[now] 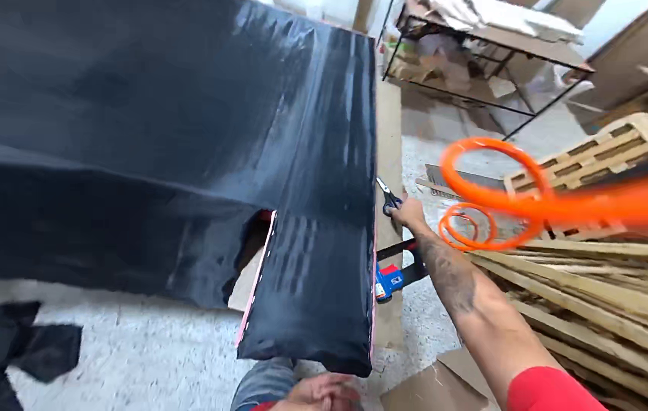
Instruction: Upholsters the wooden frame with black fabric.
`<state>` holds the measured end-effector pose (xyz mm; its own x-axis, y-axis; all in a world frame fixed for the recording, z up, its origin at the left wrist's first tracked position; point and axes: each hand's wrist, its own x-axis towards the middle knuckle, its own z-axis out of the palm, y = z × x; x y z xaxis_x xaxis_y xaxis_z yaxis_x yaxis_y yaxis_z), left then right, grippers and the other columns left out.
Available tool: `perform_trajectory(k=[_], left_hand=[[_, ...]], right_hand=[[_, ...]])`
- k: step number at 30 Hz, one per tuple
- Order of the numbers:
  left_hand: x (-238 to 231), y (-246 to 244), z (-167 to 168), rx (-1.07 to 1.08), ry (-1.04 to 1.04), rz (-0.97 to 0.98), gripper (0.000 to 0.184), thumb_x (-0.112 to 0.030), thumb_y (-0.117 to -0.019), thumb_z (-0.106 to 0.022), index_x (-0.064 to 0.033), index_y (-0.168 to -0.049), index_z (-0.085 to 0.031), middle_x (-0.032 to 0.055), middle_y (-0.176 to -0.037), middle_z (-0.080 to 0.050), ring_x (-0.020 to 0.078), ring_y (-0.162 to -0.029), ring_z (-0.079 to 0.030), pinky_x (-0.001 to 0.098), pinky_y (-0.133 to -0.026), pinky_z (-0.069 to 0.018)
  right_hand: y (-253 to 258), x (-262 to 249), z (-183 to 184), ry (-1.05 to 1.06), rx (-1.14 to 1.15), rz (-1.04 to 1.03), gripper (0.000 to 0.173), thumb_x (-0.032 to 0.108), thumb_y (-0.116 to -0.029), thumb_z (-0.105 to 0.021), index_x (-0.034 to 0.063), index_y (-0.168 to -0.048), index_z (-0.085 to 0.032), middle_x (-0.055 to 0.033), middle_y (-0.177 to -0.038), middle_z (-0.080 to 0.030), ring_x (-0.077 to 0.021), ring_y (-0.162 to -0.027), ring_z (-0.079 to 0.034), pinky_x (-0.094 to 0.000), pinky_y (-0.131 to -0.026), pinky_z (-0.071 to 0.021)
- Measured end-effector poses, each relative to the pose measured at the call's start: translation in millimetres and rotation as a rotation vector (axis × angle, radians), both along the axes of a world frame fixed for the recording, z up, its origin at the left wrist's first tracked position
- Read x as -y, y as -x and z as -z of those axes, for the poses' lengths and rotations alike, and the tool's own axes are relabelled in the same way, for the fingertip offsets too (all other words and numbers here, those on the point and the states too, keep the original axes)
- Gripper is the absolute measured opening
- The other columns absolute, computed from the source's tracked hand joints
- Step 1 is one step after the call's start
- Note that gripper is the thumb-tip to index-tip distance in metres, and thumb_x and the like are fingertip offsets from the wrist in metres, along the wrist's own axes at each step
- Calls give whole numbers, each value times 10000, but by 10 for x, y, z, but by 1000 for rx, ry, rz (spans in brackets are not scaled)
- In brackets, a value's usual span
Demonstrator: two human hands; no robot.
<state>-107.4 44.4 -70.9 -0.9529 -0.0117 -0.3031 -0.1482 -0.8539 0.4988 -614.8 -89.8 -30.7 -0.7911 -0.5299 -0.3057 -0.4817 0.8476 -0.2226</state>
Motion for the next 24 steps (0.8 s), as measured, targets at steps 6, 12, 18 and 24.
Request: perform_trajectory(k=[6, 12, 18, 24], left_hand=[[-307, 460, -119, 65, -206, -394, 645, -501, -1088, -252, -2, -1431, -476, 155, -1410, -616, 294, -1276, -614, 511, -1077, -511], [-537, 576, -140, 244, -310, -1004, 305, -126, -1081, -466, -8, -1358, -516, 147, -1209, -695, 265, -1101, -692, 473, -983, -572], [-1174, 703, -457, 453, -124, -1454, 274, 32, -953, -650, 21, -1219, -587, 161, -1095, -719, 252, -986, -720, 450, -904, -605], [-1249, 813, -580, 702, 175, -1657, 262, 8, -868, -786, 18, -1118, -706, 143, -1007, -763, 240, -918, -745, 427, -858, -632]], right_hand=[[-515, -194, -560, 229, 224, -20, 614, 429, -813, -831, -74, -1124, -663, -271, -1030, -683, -413, -929, -671, -646, -808, -539], [-900, -1673, -1160, 434, 1416, -273, 463, 479, -916, -703, 131, -1221, -713, -116, -1187, -728, -193, -923, -713, -331, -779, -597], [-637, -2862, -1191, 36, 1187, -844, 122, 174, -812, -823, 115, -889, -748, -57, -1159, -719, -143, -942, -701, -328, -734, -613], [-919, -2609, -830, -352, 1198, -1115, 551, 618, -889, -704, 86, -1033, -723, -53, -1031, -694, -164, -920, -672, -373, -771, -594]])
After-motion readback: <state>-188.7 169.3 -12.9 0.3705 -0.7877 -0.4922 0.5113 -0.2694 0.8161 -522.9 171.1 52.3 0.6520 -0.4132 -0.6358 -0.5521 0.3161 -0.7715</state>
